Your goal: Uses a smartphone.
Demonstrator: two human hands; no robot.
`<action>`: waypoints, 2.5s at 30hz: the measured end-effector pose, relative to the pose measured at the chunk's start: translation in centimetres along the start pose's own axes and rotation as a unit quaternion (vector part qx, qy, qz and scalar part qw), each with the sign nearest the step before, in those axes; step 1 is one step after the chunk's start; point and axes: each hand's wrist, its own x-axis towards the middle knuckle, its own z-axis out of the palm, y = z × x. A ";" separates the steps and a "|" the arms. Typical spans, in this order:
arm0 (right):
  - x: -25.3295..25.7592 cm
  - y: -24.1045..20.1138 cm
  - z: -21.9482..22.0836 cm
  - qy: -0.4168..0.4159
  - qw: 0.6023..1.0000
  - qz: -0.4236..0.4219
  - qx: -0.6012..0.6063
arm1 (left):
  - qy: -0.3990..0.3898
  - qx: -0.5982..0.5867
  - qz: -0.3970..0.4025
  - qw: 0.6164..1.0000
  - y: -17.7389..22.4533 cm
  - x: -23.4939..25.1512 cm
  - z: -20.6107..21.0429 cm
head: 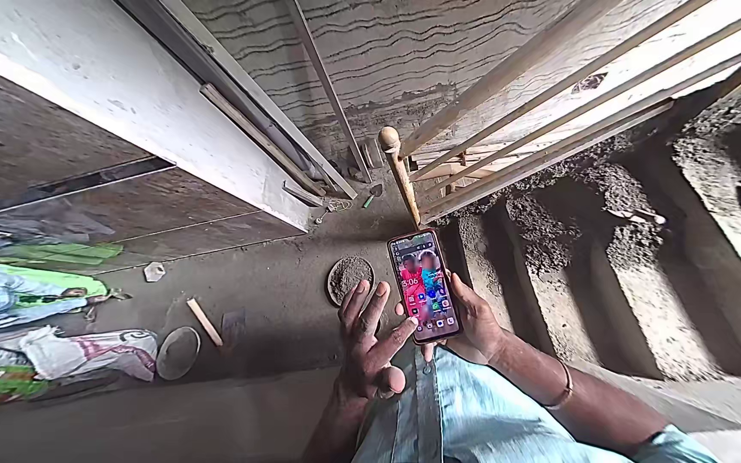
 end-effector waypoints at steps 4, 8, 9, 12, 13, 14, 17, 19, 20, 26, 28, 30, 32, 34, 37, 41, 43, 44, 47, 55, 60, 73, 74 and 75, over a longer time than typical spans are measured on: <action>-0.1 -0.1 -0.1 -0.002 1.000 0.001 0.003 | -0.003 -0.003 0.000 1.000 0.0 0.0 0.1; -0.2 -0.1 -0.1 -0.002 1.000 -0.003 0.009 | -0.009 -0.001 -0.001 1.000 0.0 0.0 0.2; -0.2 -0.1 -0.1 -0.003 1.000 -0.005 0.010 | -0.010 -0.001 0.000 1.000 0.0 0.0 0.2; -0.3 0.0 -0.3 -0.007 1.000 -0.008 0.017 | -0.013 -0.003 0.001 1.000 0.0 0.1 0.2; -0.3 0.0 -0.3 -0.006 1.000 -0.009 0.014 | -0.013 -0.004 0.001 1.000 0.0 0.1 0.3; -0.4 0.0 -0.3 -0.007 1.000 -0.011 0.014 | -0.013 -0.004 0.001 1.000 0.0 0.1 0.3; -0.5 -0.1 -0.4 -0.007 1.000 -0.011 0.018 | -0.013 -0.006 0.002 1.000 0.1 0.2 0.4; -0.5 -0.1 -0.3 -0.003 1.000 -0.012 0.018 | -0.016 -0.006 0.003 1.000 0.1 0.3 0.4; -0.5 -0.1 -0.3 0.000 1.000 -0.012 0.016 | -0.017 -0.007 0.003 1.000 0.1 0.3 0.4; -0.6 0.0 -0.3 0.005 1.000 -0.011 0.022 | -0.044 0.016 -0.015 0.999 0.6 0.8 0.5; -0.6 0.0 -0.2 0.006 1.000 -0.007 0.022 | -0.055 0.031 -0.018 0.998 0.7 1.1 0.6; -0.6 0.0 0.0 0.014 1.000 -0.007 0.018 | -0.066 0.048 -0.019 0.996 0.8 1.5 0.8; -0.6 0.0 0.1 0.018 1.000 -0.009 0.019 | -0.081 0.064 -0.020 0.994 1.0 1.8 0.9; -0.6 0.0 0.1 0.024 1.000 -0.008 0.015 | -0.101 0.076 -0.025 0.992 1.1 2.1 0.9; -0.7 0.1 0.2 0.031 0.999 -0.007 0.015 | -0.124 0.082 -0.034 0.988 1.4 2.2 1.0; -0.7 0.1 0.0 0.014 1.000 -0.013 0.018 | -0.067 0.047 -0.038 0.996 1.3 2.0 1.0; -0.7 0.1 -0.1 0.008 1.000 -0.012 0.018 | -0.042 0.037 -0.045 0.997 1.2 1.9 0.9; -0.7 0.1 -0.1 0.005 1.000 -0.012 0.018 | -0.035 0.034 -0.048 0.998 1.0 1.8 0.8; -0.6 0.1 -0.2 -0.008 1.000 -0.006 0.017 | -0.026 0.028 -0.056 0.998 0.7 1.6 0.6; -0.5 0.1 -0.1 -0.010 1.000 -0.005 0.013 | -0.021 0.037 -0.062 0.997 0.7 1.0 0.3; -0.7 0.1 -0.1 -0.007 1.000 0.001 0.016 | -0.022 0.030 -0.060 0.998 0.8 0.9 0.3; -0.3 -0.1 0.6 0.004 1.000 -0.007 -0.014 | -0.008 0.014 -0.040 0.999 0.3 0.9 0.2; -0.2 -0.1 0.8 0.005 1.000 -0.007 -0.015 | -0.002 0.008 -0.040 0.999 0.2 0.9 0.1; -0.2 0.0 0.9 0.007 1.000 -0.006 -0.017 | 0.005 0.004 -0.041 0.999 0.2 0.9 0.0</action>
